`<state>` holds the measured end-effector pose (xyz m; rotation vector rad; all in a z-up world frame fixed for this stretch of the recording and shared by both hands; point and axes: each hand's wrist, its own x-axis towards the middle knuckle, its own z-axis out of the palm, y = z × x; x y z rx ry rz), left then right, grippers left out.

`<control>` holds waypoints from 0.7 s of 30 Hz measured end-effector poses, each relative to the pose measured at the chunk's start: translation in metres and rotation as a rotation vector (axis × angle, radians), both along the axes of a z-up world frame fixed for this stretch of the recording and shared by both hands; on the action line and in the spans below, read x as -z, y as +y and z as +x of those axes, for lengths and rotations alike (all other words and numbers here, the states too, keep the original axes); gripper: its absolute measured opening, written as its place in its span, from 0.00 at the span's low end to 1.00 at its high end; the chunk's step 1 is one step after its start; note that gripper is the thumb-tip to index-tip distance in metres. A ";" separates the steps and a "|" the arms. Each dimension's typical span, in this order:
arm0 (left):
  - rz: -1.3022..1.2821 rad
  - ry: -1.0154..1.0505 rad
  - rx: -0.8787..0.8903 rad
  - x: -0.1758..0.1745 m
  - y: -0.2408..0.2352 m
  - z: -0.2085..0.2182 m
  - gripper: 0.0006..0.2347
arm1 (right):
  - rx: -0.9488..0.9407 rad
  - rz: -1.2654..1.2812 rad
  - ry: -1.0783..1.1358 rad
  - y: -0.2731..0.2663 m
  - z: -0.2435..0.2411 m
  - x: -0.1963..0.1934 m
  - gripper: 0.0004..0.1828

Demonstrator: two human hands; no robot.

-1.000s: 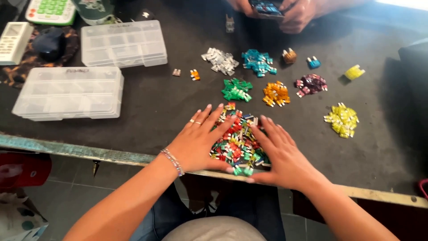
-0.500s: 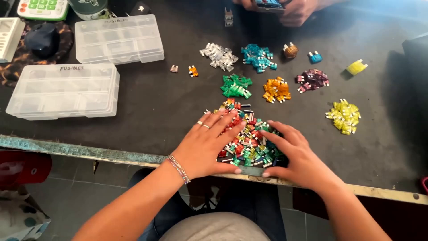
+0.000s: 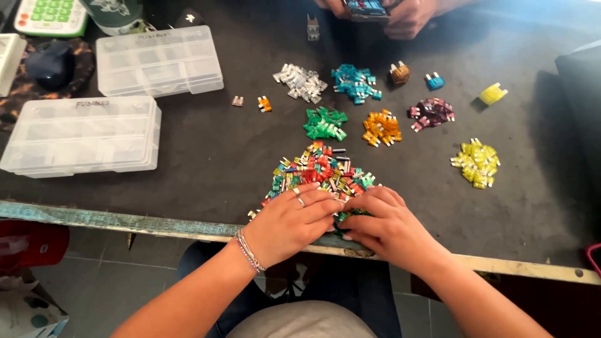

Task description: The person sorts a large pile of multicolored automotive blade fuses on a black table, separating them by color into small piles. A second person is visible across the table using a phone.

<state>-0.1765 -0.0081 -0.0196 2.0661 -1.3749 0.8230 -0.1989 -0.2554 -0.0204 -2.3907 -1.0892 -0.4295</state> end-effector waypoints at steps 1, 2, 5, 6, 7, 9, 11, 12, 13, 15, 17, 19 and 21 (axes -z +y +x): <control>0.001 -0.004 -0.005 -0.004 0.000 0.000 0.09 | -0.005 0.001 -0.004 0.000 0.002 -0.001 0.09; 0.000 -0.002 -0.027 -0.008 0.001 0.001 0.08 | -0.021 -0.008 -0.007 0.001 0.004 -0.002 0.07; 0.034 0.065 -0.072 -0.022 0.002 0.010 0.08 | -0.074 0.015 0.025 0.004 0.013 -0.015 0.07; 0.069 0.137 -0.095 -0.026 0.003 0.014 0.09 | -0.112 0.048 0.066 0.005 0.016 -0.021 0.08; 0.066 0.134 -0.098 -0.018 0.002 0.037 0.09 | -0.115 0.045 0.063 0.005 0.028 -0.033 0.08; 0.071 0.235 -0.192 0.001 0.002 0.079 0.07 | -0.194 0.085 0.142 0.005 0.048 -0.055 0.05; 0.047 0.266 -0.236 0.007 0.003 0.132 0.05 | -0.138 0.155 0.145 -0.003 0.086 -0.050 0.03; 0.023 0.294 -0.276 0.009 0.003 0.161 0.03 | -0.078 0.225 0.143 -0.007 0.106 -0.049 0.03; 0.019 0.289 -0.277 0.015 -0.001 0.173 0.03 | -0.081 0.222 0.138 -0.006 0.120 -0.041 0.03; 0.018 0.307 -0.252 0.024 -0.011 0.203 0.06 | 0.202 0.248 0.030 -0.004 0.151 -0.025 0.07; 0.016 0.308 -0.213 0.029 -0.010 0.197 0.05 | 0.250 0.210 -0.033 0.004 0.164 -0.002 0.07; 0.018 0.329 -0.174 0.031 -0.008 0.195 0.05 | 0.299 0.169 -0.075 0.007 0.172 0.014 0.08; 0.045 0.361 -0.140 0.031 -0.004 0.191 0.05 | 0.268 0.084 -0.142 0.006 0.171 0.024 0.05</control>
